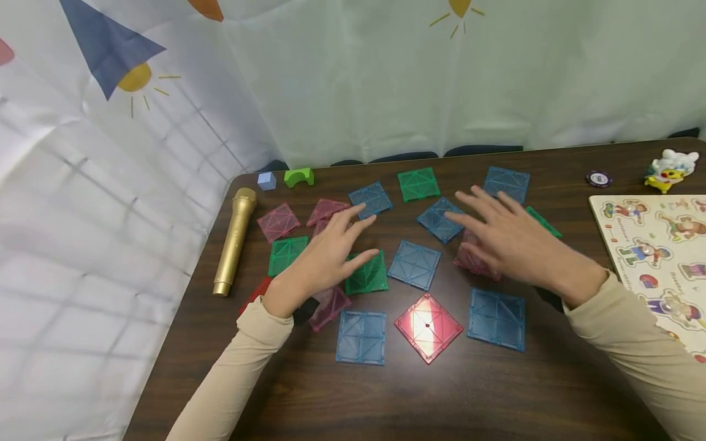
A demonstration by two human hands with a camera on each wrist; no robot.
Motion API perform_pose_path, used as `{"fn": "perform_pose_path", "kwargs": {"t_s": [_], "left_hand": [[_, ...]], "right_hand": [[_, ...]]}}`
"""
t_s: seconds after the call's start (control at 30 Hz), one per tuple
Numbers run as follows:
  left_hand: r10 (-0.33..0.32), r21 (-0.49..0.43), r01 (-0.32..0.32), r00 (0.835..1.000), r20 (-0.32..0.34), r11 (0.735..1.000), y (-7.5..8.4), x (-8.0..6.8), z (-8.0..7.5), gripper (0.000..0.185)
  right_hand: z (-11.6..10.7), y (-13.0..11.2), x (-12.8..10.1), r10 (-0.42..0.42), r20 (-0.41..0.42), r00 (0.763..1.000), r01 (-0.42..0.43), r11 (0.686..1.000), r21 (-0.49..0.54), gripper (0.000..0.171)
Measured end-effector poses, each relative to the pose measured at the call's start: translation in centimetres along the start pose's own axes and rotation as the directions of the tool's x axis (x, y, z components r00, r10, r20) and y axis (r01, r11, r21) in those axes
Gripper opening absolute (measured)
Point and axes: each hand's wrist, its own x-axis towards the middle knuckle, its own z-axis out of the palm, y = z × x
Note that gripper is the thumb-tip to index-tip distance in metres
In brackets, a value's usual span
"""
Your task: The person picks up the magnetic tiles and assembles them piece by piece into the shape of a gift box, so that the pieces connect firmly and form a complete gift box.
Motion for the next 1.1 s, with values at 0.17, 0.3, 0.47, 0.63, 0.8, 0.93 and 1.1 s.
{"fn": "perform_pose_path", "kwargs": {"t_s": [0.17, 0.3, 0.47, 0.63, 0.8, 0.93, 1.1], "left_hand": [[0.075, -0.01, -0.074, 0.982, 0.171, 0.997, 1.7, -1.7, 0.6, 0.058], [0.026, 0.003, -0.029, 0.95, 0.312, 1.0, 2.5, -2.3, 1.1, 0.06], [-0.026, 0.034, 0.014, 0.921, 0.389, 0.999, 3.1, -2.7, 1.8, 0.069], [-0.032, 0.032, 0.021, 0.91, 0.413, 0.999, 3.4, -2.9, 2.2, 0.074], [-0.024, 0.025, 0.015, 0.912, 0.41, 1.0, 3.4, -2.7, 2.5, 0.074], [-0.016, 0.012, 0.013, 0.916, 0.401, 1.0, 3.5, -2.2, 2.8, 0.074], [-0.021, 0.006, 0.021, 0.91, 0.415, 1.0, 3.6, -1.3, 3.1, 0.071]], "right_hand": [[1.8, -3.0, 1.1, -0.155, 0.137, 0.978, 0.146, 0.986, 0.074, 0.05], [3.1, -4.2, 1.7, -0.189, 0.231, 0.954, 0.163, 0.978, 0.128, 0.05], [4.2, -4.7, 1.8, -0.165, 0.299, 0.94, 0.117, 0.978, 0.173, 0.054], [4.6, -4.4, 1.5, -0.133, 0.314, 0.94, 0.055, 0.968, 0.245, 0.061], [4.8, -3.3, 1.4, -0.134, 0.303, 0.943, 0.006, 0.921, 0.39, 0.057], [4.8, -2.3, 1.5, -0.161, 0.279, 0.947, 0.012, 0.883, 0.47, 0.05], [4.9, -1.7, 1.4, -0.182, 0.26, 0.948, 0.041, 0.883, 0.469, 0.047]]}}
